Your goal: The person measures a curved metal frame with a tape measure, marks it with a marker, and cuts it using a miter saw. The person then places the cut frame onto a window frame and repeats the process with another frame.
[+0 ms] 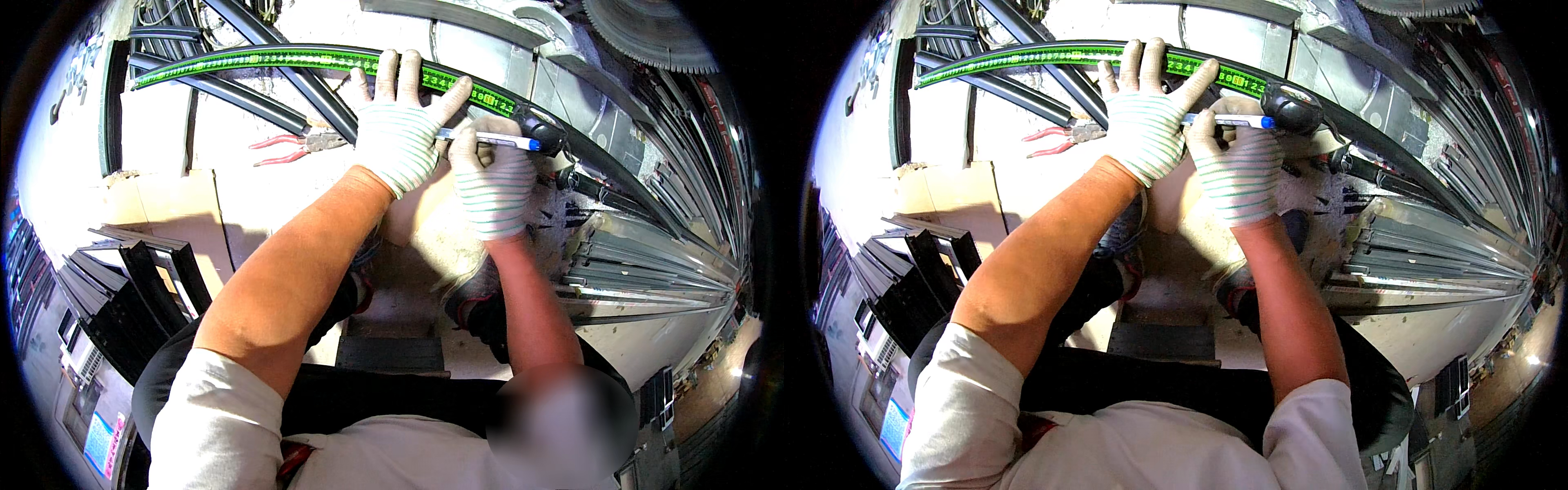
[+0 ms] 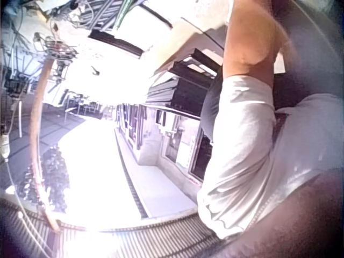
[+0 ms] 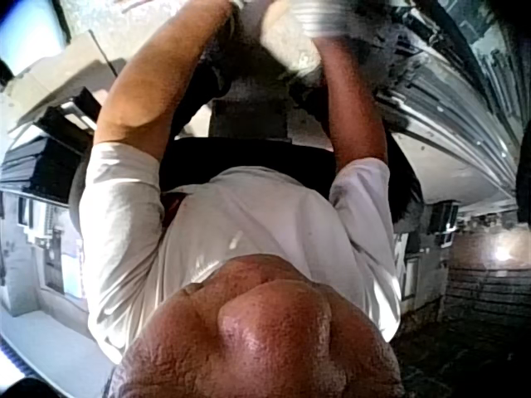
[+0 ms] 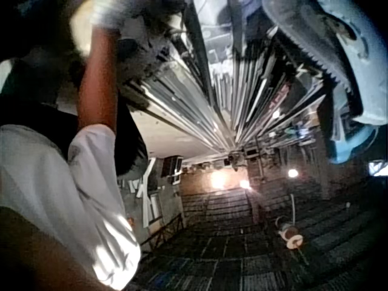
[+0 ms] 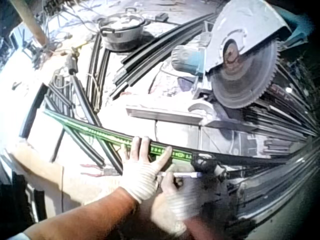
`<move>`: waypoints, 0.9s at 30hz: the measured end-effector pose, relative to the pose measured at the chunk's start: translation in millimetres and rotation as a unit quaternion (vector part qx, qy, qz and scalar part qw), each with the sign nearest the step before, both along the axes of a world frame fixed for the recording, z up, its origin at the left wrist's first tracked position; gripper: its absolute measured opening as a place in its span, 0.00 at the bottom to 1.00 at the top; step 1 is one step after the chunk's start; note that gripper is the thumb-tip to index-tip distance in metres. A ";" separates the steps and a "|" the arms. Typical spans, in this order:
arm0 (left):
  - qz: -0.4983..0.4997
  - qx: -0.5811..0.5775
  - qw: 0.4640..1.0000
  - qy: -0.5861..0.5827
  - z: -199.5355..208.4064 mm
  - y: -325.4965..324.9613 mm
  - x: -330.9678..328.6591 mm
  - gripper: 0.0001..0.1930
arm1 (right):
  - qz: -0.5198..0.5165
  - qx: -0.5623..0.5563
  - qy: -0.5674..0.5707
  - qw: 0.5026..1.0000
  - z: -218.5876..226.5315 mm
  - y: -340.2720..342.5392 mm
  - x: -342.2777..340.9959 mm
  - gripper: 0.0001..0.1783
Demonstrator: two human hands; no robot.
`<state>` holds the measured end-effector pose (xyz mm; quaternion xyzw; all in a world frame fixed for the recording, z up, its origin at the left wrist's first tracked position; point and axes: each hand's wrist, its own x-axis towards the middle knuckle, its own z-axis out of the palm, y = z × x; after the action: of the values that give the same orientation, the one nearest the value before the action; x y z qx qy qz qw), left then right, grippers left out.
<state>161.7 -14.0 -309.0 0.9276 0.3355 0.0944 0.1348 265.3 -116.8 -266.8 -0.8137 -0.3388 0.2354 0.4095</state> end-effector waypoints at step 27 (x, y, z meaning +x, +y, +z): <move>0.009 -0.005 1.000 0.019 0.0 0.0 2.0 0.41 | 0.280 -0.034 0.013 0.959 22.7 75.0 105.8 0.12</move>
<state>163.7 -14.0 -308.9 0.9254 0.3469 0.0767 0.1318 371.1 -41.8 -244.1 -0.6966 -0.5395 0.3628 0.3035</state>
